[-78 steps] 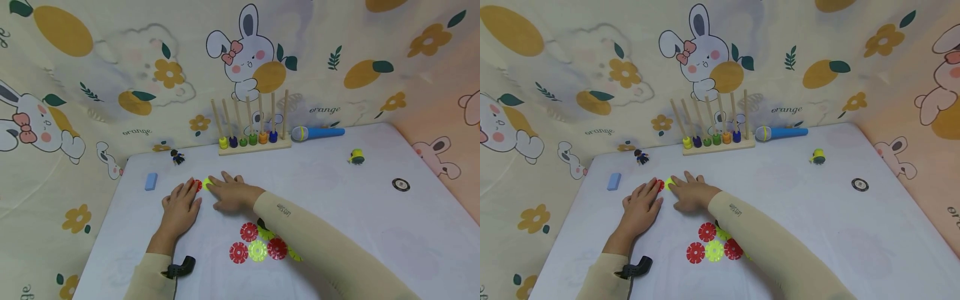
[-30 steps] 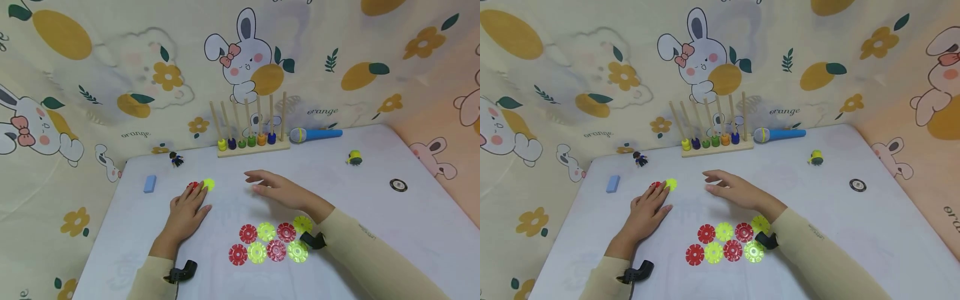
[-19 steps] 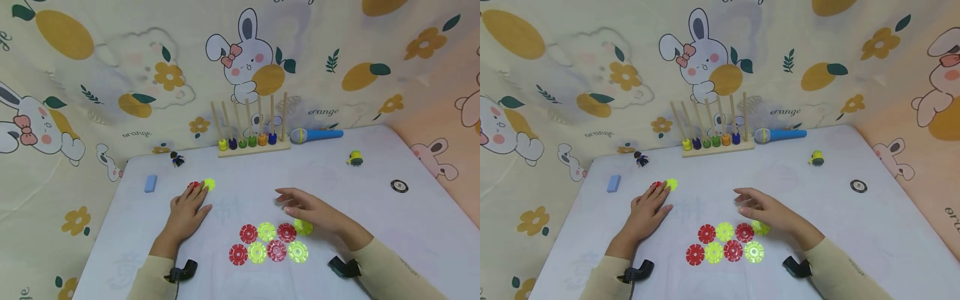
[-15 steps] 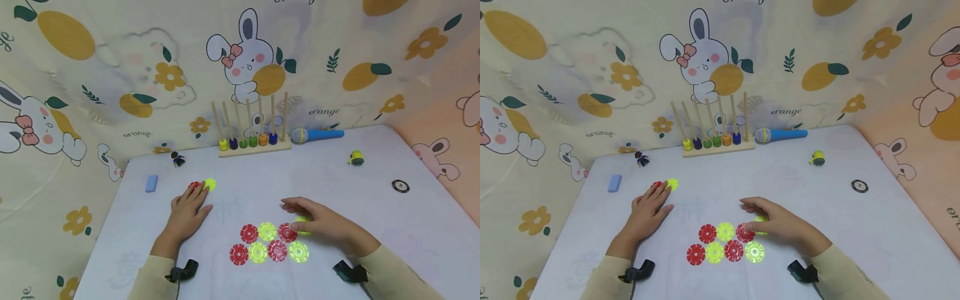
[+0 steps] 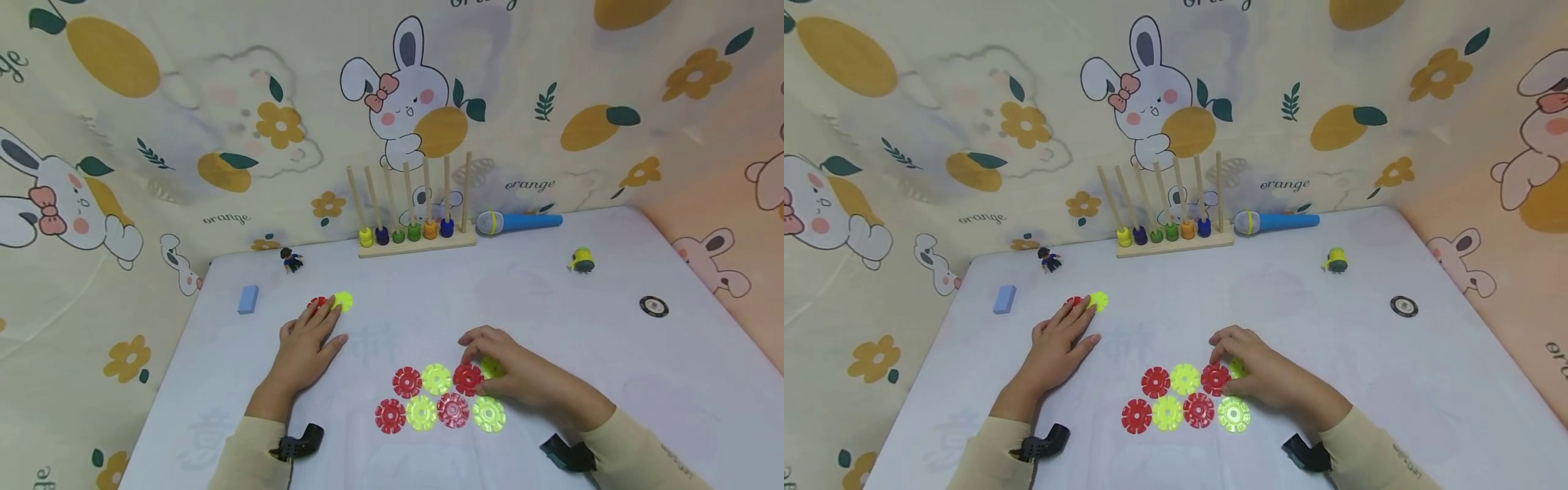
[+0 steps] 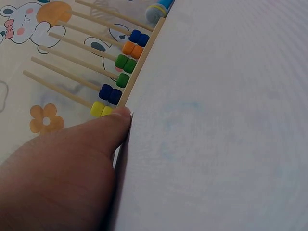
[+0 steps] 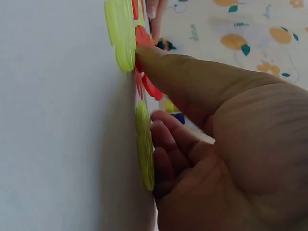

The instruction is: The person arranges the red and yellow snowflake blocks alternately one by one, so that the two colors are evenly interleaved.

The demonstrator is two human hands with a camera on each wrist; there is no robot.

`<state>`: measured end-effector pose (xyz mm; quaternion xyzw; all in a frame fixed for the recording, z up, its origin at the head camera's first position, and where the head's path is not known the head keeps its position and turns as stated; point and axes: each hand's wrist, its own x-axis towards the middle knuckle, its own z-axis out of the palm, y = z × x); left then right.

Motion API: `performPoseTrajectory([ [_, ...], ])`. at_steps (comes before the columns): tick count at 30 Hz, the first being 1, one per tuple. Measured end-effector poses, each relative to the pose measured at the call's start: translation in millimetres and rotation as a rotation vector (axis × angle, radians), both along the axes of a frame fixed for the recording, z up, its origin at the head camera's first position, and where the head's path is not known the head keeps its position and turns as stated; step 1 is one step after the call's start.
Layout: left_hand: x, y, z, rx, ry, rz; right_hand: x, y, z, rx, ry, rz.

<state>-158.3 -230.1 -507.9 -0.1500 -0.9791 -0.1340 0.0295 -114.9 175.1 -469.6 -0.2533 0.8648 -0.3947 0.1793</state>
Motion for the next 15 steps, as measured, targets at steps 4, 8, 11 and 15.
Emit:
performPoseTrajectory([
  [4,0.0,0.4,1.2,0.0,-0.004,-0.002,1.9,-2.4,1.2,-0.022,-0.02,-0.059],
  [8,0.1,1.0,3.4,-0.003,-0.015,-0.002,2.1,-4.9,2.8,-0.074,-0.063,-0.156],
  [11,0.4,1.6,4.8,-0.006,-0.023,-0.001,0.5,-5.2,5.8,-0.114,-0.074,-0.234],
  [15,0.6,1.7,4.1,-0.007,-0.025,0.0,-4.0,-4.8,9.6,-0.161,-0.032,-0.289],
])
